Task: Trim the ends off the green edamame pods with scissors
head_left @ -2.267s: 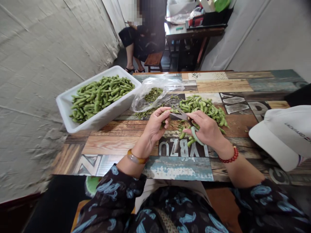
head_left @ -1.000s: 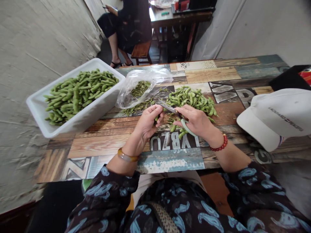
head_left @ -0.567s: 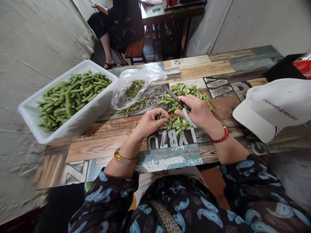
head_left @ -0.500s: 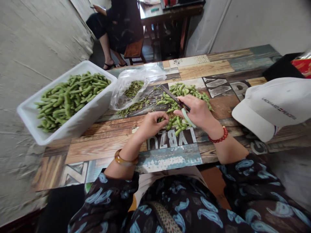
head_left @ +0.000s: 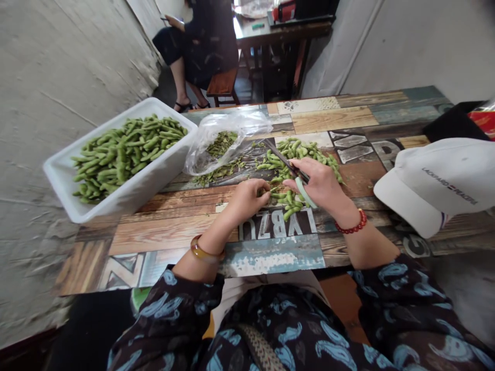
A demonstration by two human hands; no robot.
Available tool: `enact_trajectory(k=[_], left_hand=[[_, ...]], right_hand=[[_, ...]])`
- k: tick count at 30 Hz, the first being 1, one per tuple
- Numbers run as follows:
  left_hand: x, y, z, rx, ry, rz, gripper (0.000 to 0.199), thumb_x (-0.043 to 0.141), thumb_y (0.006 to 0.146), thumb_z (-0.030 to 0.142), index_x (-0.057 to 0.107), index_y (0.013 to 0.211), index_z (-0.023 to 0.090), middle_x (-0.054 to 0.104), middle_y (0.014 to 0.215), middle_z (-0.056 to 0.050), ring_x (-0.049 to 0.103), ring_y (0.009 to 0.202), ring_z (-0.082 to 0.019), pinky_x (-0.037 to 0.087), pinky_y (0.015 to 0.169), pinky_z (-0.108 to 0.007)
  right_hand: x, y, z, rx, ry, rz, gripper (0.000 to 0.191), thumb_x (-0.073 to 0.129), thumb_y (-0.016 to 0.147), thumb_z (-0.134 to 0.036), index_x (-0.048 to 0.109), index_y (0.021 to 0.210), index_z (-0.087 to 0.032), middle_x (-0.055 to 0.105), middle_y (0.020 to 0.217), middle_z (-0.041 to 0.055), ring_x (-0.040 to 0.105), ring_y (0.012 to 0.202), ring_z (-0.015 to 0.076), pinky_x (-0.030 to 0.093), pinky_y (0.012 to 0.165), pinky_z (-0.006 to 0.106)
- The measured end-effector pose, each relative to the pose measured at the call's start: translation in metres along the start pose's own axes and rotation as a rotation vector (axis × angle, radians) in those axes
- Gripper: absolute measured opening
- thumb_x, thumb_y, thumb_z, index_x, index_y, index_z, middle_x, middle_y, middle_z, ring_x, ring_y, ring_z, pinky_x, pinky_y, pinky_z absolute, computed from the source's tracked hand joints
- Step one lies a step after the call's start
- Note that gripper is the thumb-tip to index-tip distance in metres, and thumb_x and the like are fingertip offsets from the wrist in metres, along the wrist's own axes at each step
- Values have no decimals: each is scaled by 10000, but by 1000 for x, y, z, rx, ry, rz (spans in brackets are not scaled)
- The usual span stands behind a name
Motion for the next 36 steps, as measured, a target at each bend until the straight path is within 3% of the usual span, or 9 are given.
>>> enact_trajectory(k=[2, 5, 8, 11, 16, 20, 24, 31, 36], left_hand=[[-6, 0, -5, -85, -290, 24, 78, 618, 798, 219, 652, 780, 151, 625, 667, -7, 554, 623, -123, 405, 597, -232], [-6, -4, -12, -250, -749, 15, 195, 650, 804, 348, 609, 827, 160, 500, 536, 56, 408, 433, -66, 278, 429, -190], [-5, -4, -11, -289, -1039, 22, 264, 717, 742, 367, 576, 802, 152, 595, 646, 26, 390, 405, -34, 219, 370, -172], [-7, -3, -12, -291, -1173, 58, 291, 760, 700, 334, 593, 831, 136, 652, 743, -6, 397, 411, -20, 212, 349, -159], [-10, -3, -13, -301, -1188, 108, 339, 806, 684, 345, 634, 876, 126, 620, 705, 13, 420, 423, -15, 225, 361, -143], [-11, -6, -15, -302, -1052, 175, 338, 824, 665, 370, 624, 821, 147, 629, 679, 19, 452, 423, -28, 243, 375, -152], [-11, -6, -15, -245, -889, 219, 311, 832, 656, 374, 652, 770, 148, 539, 549, 50, 425, 418, -41, 282, 399, -176], [-9, -6, -14, -246, -843, 168, 301, 783, 710, 422, 689, 798, 149, 545, 533, 38, 426, 424, -54, 289, 415, -190], [-11, -6, -13, -246, -844, 172, 282, 755, 735, 414, 691, 791, 146, 526, 518, 41, 425, 427, -52, 277, 417, -185]], right_hand=[[-1, 1, 0, -1, 12, 10, 375, 669, 880, -448, 660, 1143, -181, 710, 961, 104, 675, 867, 251, 554, 788, 375], [-1, 1, 1, 7, 38, 3, 386, 676, 873, -456, 659, 1153, -190, 709, 927, 93, 675, 840, 247, 556, 778, 380], [-1, 1, 1, 7, 66, -18, 414, 690, 860, -468, 649, 1170, -197, 702, 940, 87, 667, 838, 244, 552, 789, 389], [3, 0, -2, -7, 81, -93, 449, 703, 847, -478, 635, 1182, -187, 679, 953, 86, 651, 825, 235, 545, 781, 382], [10, -2, -6, 1, 103, -216, 474, 719, 834, -472, 622, 1193, -179, 652, 1022, 95, 623, 764, 206, 533, 724, 352], [12, -4, -11, -6, 118, -267, 492, 745, 816, -443, 615, 1213, -183, 636, 1014, 86, 599, 728, 190, 517, 689, 333], [16, -5, -18, -12, 122, -326, 496, 755, 814, -393, 604, 1242, -195, 636, 1058, 90, 610, 798, 203, 519, 744, 339], [20, -7, -17, -28, 111, -326, 429, 690, 868, -418, 610, 1222, -190, 600, 884, 49, 562, 711, 183, 479, 666, 313], [18, -7, -14, -20, 117, -309, 477, 726, 833, -439, 604, 1236, -215, 626, 988, 73, 605, 778, 202, 513, 708, 327]])
Point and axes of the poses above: each hand's wrist, its own y-axis towards the middle knuckle, its own x-axis out of the palm, z = x × y, the point moved 7 cm from there along y, towards the middle knuckle
